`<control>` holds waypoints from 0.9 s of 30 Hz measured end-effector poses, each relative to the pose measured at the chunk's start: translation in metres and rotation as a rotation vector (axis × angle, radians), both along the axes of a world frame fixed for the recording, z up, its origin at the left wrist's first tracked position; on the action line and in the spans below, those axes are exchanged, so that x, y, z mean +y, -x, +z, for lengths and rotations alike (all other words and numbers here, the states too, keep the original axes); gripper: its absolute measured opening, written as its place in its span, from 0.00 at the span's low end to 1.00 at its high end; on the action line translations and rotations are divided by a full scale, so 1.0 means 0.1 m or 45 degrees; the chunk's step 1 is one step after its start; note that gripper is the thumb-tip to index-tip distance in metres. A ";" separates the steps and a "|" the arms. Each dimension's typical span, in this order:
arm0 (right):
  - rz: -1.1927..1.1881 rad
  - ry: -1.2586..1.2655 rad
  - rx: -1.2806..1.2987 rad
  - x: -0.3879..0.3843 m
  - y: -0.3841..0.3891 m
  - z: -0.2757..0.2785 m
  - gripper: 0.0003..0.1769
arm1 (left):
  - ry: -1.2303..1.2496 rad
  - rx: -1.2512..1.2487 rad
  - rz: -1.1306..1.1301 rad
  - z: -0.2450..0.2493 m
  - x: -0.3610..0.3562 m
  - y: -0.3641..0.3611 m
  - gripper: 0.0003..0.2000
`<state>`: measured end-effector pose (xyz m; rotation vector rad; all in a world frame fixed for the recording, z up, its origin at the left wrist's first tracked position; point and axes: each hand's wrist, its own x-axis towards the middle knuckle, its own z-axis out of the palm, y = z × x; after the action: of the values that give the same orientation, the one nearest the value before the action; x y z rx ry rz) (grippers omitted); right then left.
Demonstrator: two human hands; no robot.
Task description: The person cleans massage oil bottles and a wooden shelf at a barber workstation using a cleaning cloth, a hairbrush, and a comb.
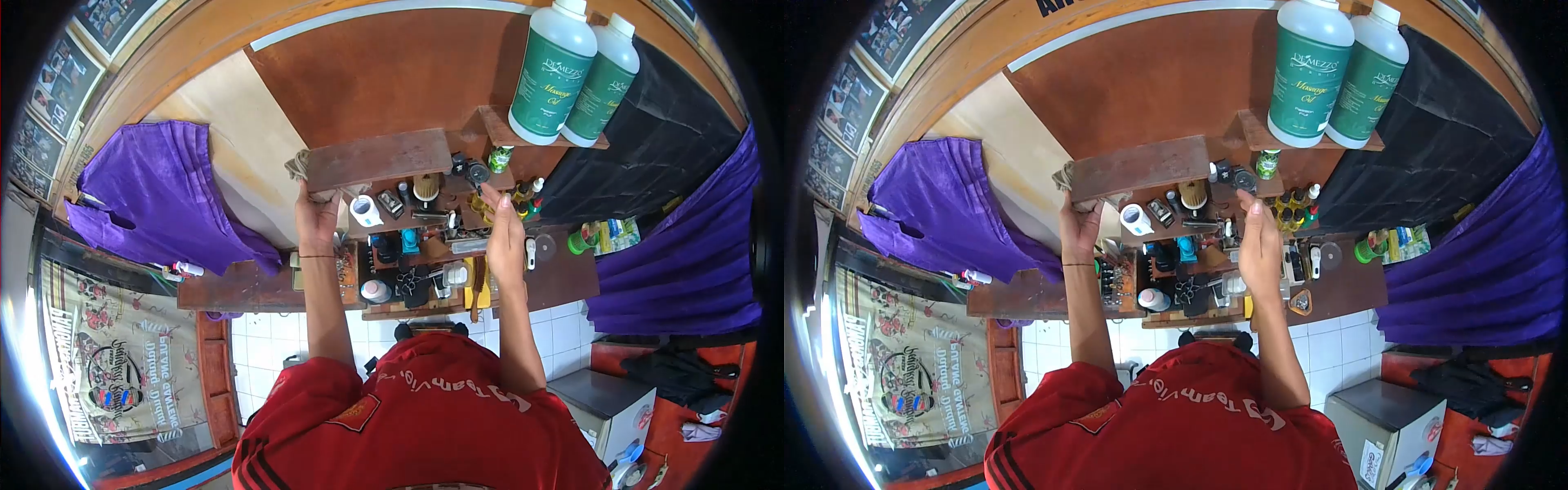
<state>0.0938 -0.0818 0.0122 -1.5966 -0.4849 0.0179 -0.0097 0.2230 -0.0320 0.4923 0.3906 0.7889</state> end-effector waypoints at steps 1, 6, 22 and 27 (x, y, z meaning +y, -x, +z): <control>0.028 0.003 0.025 0.01 0.01 -0.01 0.28 | -0.006 -0.067 -0.020 -0.03 -0.05 0.04 0.20; 0.293 -0.135 0.278 0.19 0.05 -0.16 0.37 | 0.103 -0.170 -0.059 0.09 -0.65 0.25 0.20; 0.562 -1.123 1.638 1.88 0.17 -0.84 0.10 | 0.183 -0.198 -0.086 -0.21 -0.34 -0.11 0.18; 0.843 -1.384 1.503 2.09 0.10 -0.76 0.14 | 0.228 -0.552 -0.119 -0.16 -0.31 -0.28 0.17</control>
<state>0.0841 0.1269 -0.0642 -0.1466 -0.0014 0.9697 0.0182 0.1920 -0.0481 0.1617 0.0339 0.7387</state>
